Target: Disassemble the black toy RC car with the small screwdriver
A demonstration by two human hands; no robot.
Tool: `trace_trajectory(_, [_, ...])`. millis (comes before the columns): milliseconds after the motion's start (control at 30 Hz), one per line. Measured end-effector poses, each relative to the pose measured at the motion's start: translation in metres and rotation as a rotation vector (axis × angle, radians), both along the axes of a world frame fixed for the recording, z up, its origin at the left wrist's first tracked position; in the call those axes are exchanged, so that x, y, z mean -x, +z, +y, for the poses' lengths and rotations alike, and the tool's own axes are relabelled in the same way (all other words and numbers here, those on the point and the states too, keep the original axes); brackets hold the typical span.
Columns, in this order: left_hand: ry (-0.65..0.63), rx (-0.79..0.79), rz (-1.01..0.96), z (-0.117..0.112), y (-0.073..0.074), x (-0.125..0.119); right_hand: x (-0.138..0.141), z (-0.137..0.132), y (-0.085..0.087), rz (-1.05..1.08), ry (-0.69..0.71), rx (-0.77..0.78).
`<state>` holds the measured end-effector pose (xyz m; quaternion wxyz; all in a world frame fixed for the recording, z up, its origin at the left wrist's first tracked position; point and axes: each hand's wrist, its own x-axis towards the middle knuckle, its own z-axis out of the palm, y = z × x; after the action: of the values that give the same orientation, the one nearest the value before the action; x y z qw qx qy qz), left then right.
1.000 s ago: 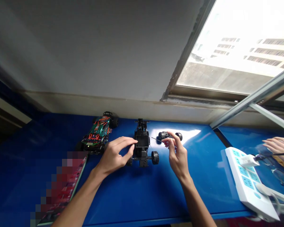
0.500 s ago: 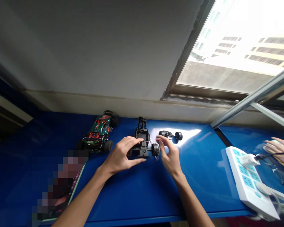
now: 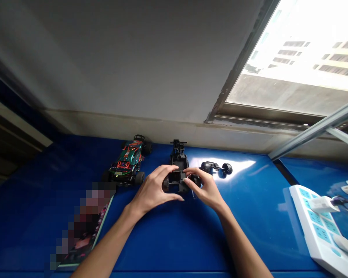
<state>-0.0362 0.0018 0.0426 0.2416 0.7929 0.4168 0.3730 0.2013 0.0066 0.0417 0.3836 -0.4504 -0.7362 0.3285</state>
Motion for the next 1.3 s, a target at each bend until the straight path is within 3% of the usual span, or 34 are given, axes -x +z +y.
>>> trace_trajectory(133, [0.101,0.112,0.139,-0.001,0.009,0.028,-0.002,0.001,-0.004,0.025,-0.023,0.026])
trace_trajectory(233, [0.119,0.157,0.233,-0.003,0.0,0.036,-0.004,0.003,-0.004,0.042,-0.034,0.041])
trace_trajectory(433, [0.188,0.07,0.206,-0.005,-0.022,0.022,-0.01,0.006,-0.006,0.091,-0.097,0.08])
trace_trajectory(933, [0.304,0.062,0.32,-0.011,-0.019,0.006,-0.007,0.006,-0.006,0.095,-0.087,0.045])
trace_trajectory(1133, [0.318,0.007,0.319,-0.01,-0.024,0.008,-0.007,0.005,-0.005,0.104,-0.086,0.041])
trace_trajectory(1300, [0.28,0.051,0.284,-0.009,-0.026,0.01,-0.007,0.005,-0.005,0.107,-0.08,0.042])
